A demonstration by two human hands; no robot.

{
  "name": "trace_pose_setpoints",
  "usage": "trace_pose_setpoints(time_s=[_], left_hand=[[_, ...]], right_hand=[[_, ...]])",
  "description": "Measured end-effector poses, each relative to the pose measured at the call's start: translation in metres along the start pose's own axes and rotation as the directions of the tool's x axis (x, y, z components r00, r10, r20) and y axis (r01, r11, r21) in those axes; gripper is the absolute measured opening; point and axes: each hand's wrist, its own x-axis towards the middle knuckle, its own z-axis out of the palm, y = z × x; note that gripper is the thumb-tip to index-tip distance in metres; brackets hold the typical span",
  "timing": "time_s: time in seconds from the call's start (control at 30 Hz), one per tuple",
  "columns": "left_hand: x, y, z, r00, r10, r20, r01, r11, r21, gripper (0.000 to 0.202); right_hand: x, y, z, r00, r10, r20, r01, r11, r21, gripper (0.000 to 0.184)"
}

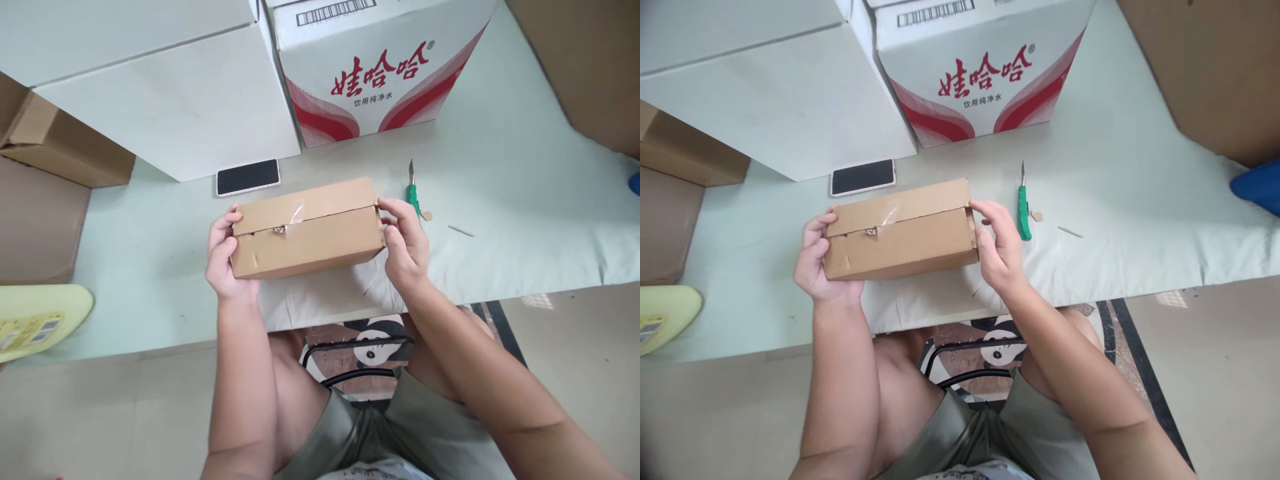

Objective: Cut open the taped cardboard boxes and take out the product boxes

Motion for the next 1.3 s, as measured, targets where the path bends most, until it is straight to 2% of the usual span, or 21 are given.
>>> trace_pose_setpoints(time_s=[0.13,0.27,0.37,0.5,0.6,0.73,0.93,1.13,1.23,1.3], left_hand=[[0.0,-0.001,0.0,1.0,0.002,0.002,-0.002,1.0,-0.023,0.03],[0.0,0.0,0.001,1.0,-0.001,-0.003,0.001,1.0,-0.031,0.029],[0.0,0.001,0.001,1.0,-0.011,-0.003,0.011,0.999,-0.041,0.029],[-0.001,0.0,0.0,1.0,-0.009,-0.005,0.008,0.999,-0.054,0.028],[0.0,0.0,0.0,1.0,-0.004,-0.003,0.004,0.999,-0.046,0.028],[-0.001,0.0,0.001,1.0,-0.006,-0.015,0.006,1.0,-0.026,0.029],[-0.002,-0.001,0.0,1.0,-0.002,-0.004,0.002,1.0,-0.013,0.03],[-0.001,-0.001,-0.001,1.0,-0.003,0.002,0.003,0.999,-0.034,0.029],[-0.001,0.0,-0.001,1.0,-0.002,0.001,0.002,1.0,-0.002,0.028],[-0.002,0.001,-0.001,1.0,-0.004,0.01,0.004,1.0,0.019,0.027]], right_hand=[[0.028,-0.001,-0.012,0.993,0.069,0.1,-0.072,0.997,0.024,0.02],[0.049,-0.006,-0.026,0.959,0.09,0.269,-0.084,0.996,-0.035,0.023],[0.055,-0.011,-0.031,0.948,0.076,0.31,-0.04,0.992,-0.12,0.023],[0.055,-0.016,-0.028,0.959,-0.069,0.274,0.133,0.966,-0.222,0.013],[0.052,-0.013,-0.022,0.964,-0.174,0.203,0.227,0.932,-0.282,0.018],[0.046,-0.006,-0.015,0.97,-0.216,0.108,0.24,0.909,-0.34,0.025],[0.041,-0.001,-0.012,0.961,-0.266,0.069,0.274,0.91,-0.31,0.027],[0.038,0.003,-0.012,0.976,-0.205,0.078,0.219,0.927,-0.304,0.029],[0.035,0.015,-0.019,0.988,-0.15,-0.033,0.131,0.935,-0.33,0.029],[0.034,0.029,-0.028,0.992,-0.048,-0.12,-0.002,0.925,-0.381,0.026]])
